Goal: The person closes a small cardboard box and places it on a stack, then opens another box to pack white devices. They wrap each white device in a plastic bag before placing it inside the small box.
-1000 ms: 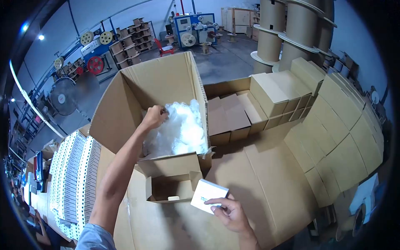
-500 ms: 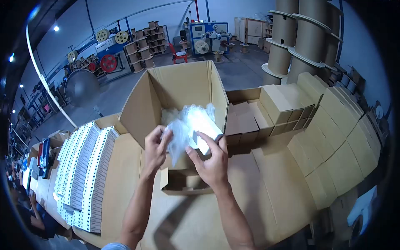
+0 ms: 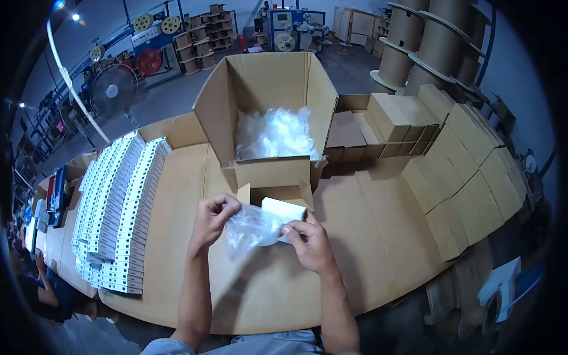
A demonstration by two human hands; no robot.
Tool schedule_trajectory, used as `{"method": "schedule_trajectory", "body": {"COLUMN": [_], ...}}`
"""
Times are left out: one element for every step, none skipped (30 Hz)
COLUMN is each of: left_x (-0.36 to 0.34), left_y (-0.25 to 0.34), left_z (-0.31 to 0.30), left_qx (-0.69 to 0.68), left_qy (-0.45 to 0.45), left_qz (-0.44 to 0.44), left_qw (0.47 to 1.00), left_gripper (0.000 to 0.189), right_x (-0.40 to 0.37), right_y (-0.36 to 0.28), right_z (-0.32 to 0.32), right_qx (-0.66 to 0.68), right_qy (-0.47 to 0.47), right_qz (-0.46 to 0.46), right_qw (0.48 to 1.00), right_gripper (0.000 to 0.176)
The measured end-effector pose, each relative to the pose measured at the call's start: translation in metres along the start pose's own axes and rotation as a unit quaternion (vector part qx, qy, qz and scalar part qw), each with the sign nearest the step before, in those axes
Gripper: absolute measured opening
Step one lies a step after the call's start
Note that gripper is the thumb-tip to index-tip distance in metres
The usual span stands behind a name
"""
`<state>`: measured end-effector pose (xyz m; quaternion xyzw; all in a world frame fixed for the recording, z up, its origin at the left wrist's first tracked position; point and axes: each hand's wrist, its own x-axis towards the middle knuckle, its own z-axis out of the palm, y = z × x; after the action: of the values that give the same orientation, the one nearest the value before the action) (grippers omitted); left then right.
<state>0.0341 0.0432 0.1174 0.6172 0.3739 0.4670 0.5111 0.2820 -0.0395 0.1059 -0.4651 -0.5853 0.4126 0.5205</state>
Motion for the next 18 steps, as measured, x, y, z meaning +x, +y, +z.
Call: {"method": "schedule_trajectory", "body": {"left_x": [-0.003, -0.007, -0.011, -0.014, -0.017, -0.021, -0.024, -0.026, -0.027, -0.029, -0.031, -0.031, -0.029, -0.026, -0.020, -0.024, -0.032, -0.042], "left_y": [-0.001, -0.001, -0.003, -0.004, -0.004, -0.004, -0.004, -0.005, -0.006, -0.008, -0.011, -0.016, -0.023, -0.032, -0.065, -0.066, -0.067, -0.071], "left_z": [-0.004, -0.008, -0.012, -0.015, -0.015, -0.012, -0.008, -0.005, -0.002, 0.000, 0.001, 0.002, 0.001, 0.000, -0.022, -0.016, -0.002, 0.010], "left_qx": [-0.008, -0.050, -0.036, -0.022, -0.020, -0.019, -0.017, -0.013, -0.008, -0.004, -0.013, -0.022, -0.030, -0.038, -0.149, -0.229, -0.308, -0.384], "left_qy": [0.008, -0.001, -0.009, -0.016, -0.022, -0.030, -0.038, -0.058, -0.079, -0.099, -0.080, -0.060, -0.039, -0.018, -0.090, -0.057, -0.024, 0.006], "left_qz": [-0.006, -0.012, -0.012, -0.011, -0.010, -0.010, -0.009, -0.026, -0.041, -0.056, -0.054, -0.051, -0.047, -0.042, -0.061, -0.039, -0.018, 0.001], "left_qw": [1.000, 0.999, 0.999, 1.000, 1.000, 0.999, 0.999, 0.998, 0.996, 0.993, 0.995, 0.997, 0.998, 0.998, 0.983, 0.971, 0.951, 0.923], "left_gripper": [0.020, 0.020, 0.020, 0.021, 0.021, 0.021, 0.021, 0.021, 0.021, 0.022, 0.024, 0.026, 0.028, 0.030, 0.044, 0.043, 0.043, 0.044], "right_x": [-0.006, -0.013, -0.019, -0.022, -0.024, -0.024, -0.021, -0.022, -0.022, -0.022, -0.023, -0.024, -0.026, -0.029, -0.033, -0.037, -0.043, -0.047], "right_y": [-0.002, 0.001, 0.007, 0.011, 0.015, 0.009, -0.003, -0.003, -0.004, -0.005, 0.007, 0.013, 0.015, 0.018, 0.025, 0.032, 0.040, 0.046], "right_z": [-0.001, -0.005, -0.012, -0.014, -0.014, -0.008, 0.002, 0.008, 0.014, 0.020, 0.022, 0.026, 0.032, 0.038, 0.044, 0.049, 0.053, 0.059], "right_qx": [0.004, 0.001, -0.001, -0.002, 0.045, 0.070, 0.096, 0.075, 0.055, 0.035, 0.004, -0.027, -0.041, -0.030, -0.017, -0.004, 0.007, 0.030], "right_qy": [-0.005, -0.006, -0.008, -0.010, 0.001, -0.003, -0.007, -0.011, -0.015, -0.018, -0.030, -0.043, -0.014, 0.030, 0.076, 0.123, 0.160, 0.197], "right_qz": [-0.003, 0.013, 0.029, 0.044, 0.056, 0.032, 0.007, -0.010, -0.028, -0.046, -0.031, -0.016, -0.022, -0.006, 0.009, 0.024, 0.055, 0.060], "right_qw": [1.000, 1.000, 1.000, 0.999, 0.997, 0.997, 0.995, 0.997, 0.998, 0.998, 0.999, 0.999, 0.999, 0.999, 0.997, 0.992, 0.986, 0.978], "right_gripper": [0.016, 0.015, 0.015, 0.015, 0.014, 0.015, 0.017, 0.020, 0.023, 0.027, 0.027, 0.026, 0.022, 0.021, 0.020, 0.020, 0.024, 0.025]}}
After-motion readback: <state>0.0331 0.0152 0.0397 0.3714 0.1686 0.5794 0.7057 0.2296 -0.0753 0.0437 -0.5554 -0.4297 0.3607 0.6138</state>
